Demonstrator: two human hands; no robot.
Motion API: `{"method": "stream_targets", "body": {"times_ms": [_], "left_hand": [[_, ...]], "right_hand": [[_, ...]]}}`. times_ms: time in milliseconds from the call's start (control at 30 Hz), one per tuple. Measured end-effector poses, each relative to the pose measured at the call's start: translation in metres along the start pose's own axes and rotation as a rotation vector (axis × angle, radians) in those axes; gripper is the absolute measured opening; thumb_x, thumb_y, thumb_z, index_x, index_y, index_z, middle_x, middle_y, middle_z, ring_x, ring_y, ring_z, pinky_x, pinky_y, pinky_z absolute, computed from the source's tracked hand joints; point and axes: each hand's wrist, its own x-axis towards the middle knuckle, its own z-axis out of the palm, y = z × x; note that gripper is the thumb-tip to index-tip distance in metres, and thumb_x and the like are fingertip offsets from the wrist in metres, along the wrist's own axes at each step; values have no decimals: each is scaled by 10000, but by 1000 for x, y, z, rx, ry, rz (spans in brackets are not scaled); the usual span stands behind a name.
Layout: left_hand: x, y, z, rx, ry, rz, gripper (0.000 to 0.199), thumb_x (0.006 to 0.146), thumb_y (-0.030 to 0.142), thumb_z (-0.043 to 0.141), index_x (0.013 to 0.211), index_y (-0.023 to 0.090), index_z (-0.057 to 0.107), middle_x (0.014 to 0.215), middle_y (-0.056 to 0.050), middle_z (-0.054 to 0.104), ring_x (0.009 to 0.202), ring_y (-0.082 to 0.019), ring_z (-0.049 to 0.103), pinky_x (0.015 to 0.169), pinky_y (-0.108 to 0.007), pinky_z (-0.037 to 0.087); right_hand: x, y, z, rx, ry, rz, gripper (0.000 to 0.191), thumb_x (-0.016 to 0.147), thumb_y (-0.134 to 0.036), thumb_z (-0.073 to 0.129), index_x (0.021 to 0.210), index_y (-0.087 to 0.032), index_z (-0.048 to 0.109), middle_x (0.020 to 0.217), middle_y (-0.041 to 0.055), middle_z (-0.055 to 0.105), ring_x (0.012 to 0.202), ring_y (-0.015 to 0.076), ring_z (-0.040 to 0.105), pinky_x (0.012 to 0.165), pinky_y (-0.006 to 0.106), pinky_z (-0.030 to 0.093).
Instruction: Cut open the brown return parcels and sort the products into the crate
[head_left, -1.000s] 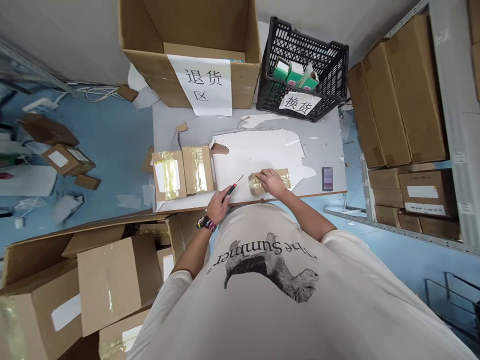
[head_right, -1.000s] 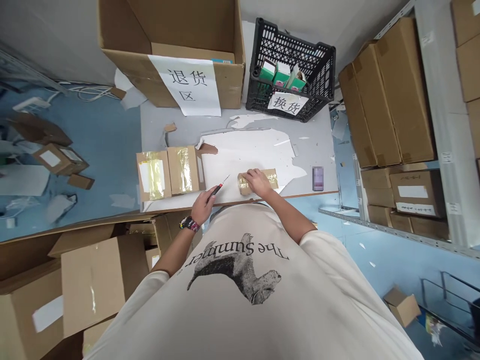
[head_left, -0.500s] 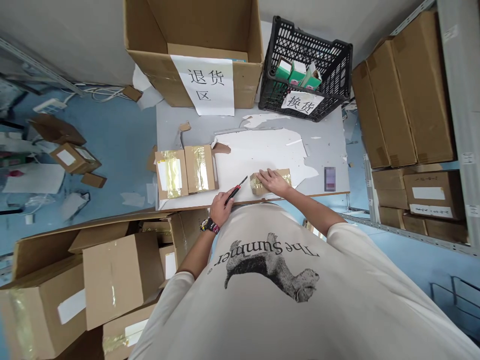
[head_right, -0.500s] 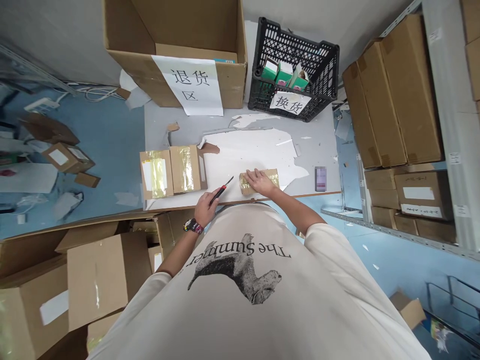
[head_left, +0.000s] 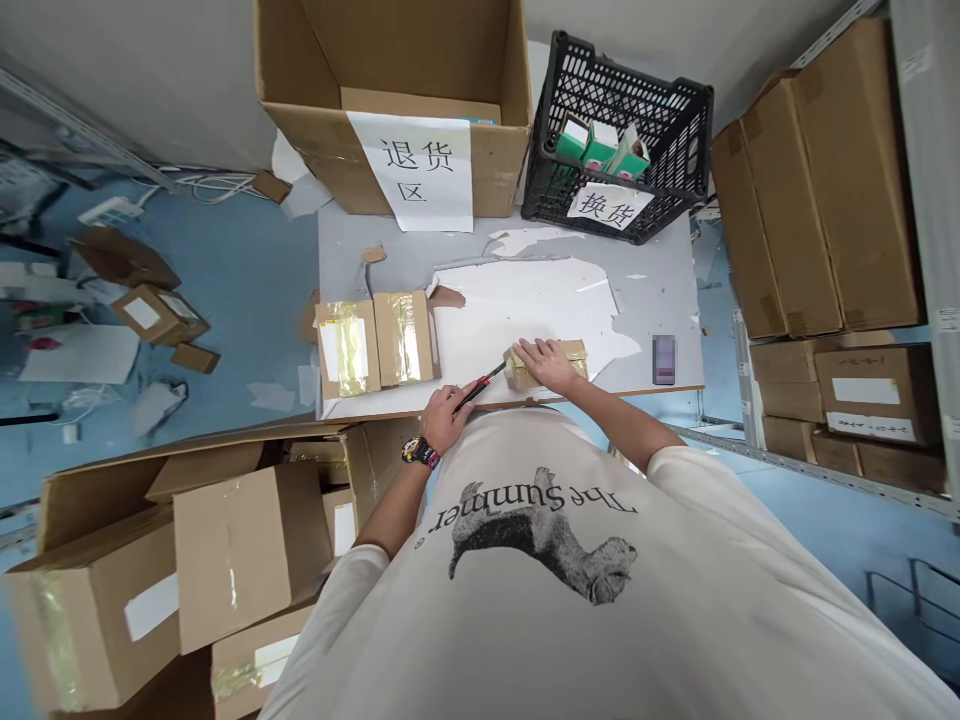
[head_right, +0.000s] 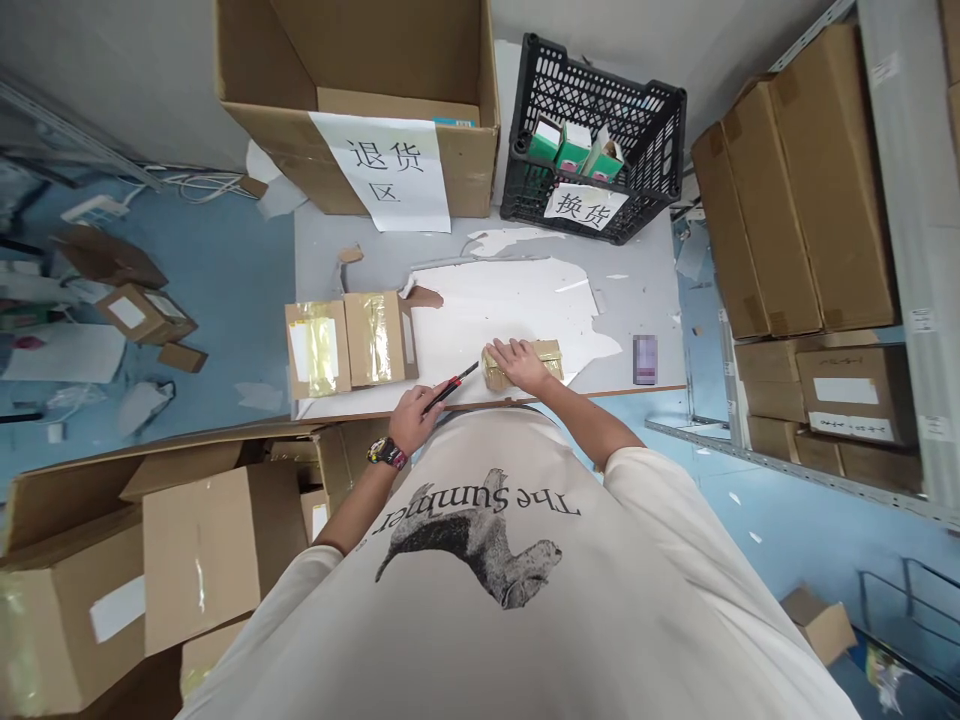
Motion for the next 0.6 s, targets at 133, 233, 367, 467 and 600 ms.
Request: {"method": "stream_targets", "body": {"times_ms": [133,233,367,467,600], "left_hand": [[4,1,1,47,-64,71,543,1198,479,523,1700,338,672,1255,-123,726,1125,-315,642,1057,-470,560],[14,2,4,87,-99,111,538,1186,459,548,1694,341,681,1258,-128,728,1110,-321,640,1032,-475,565],[29,5,5,171,-115,127,528,1167,419,560,1672,364,706,1273,-139,716,1082,-332,623,1006,-489,566],[34,6,4,220,-122,127,541,1165,392,534,1681,393,695,1289,-145,715,1115,-347,609,995,-492,566],[32,4,3,254,-137,106,560,1175,402,497,1709,396,667,1264,-152,740,1135,-360,593,1003,-500,562]], "right_hand": [[-5,0,8,35,57,31,722,1119,-171,455,1841,-175,445,1828,192,535,1518,445,544,1250,644,398],[-7,-2,13,51,80,38,700,1129,-168,419,1827,-169,473,1807,192,563,1503,437,555,1240,640,401],[-8,-2,15,44,107,36,674,1140,-169,399,1804,-180,511,1796,176,582,1500,418,553,1232,616,393],[-9,0,15,43,114,23,669,1139,-177,416,1799,-198,520,1798,173,580,1503,408,553,1220,601,397],[-11,2,15,47,103,-3,685,1131,-181,430,1810,-218,509,1800,175,578,1529,408,536,1211,603,408]]}}
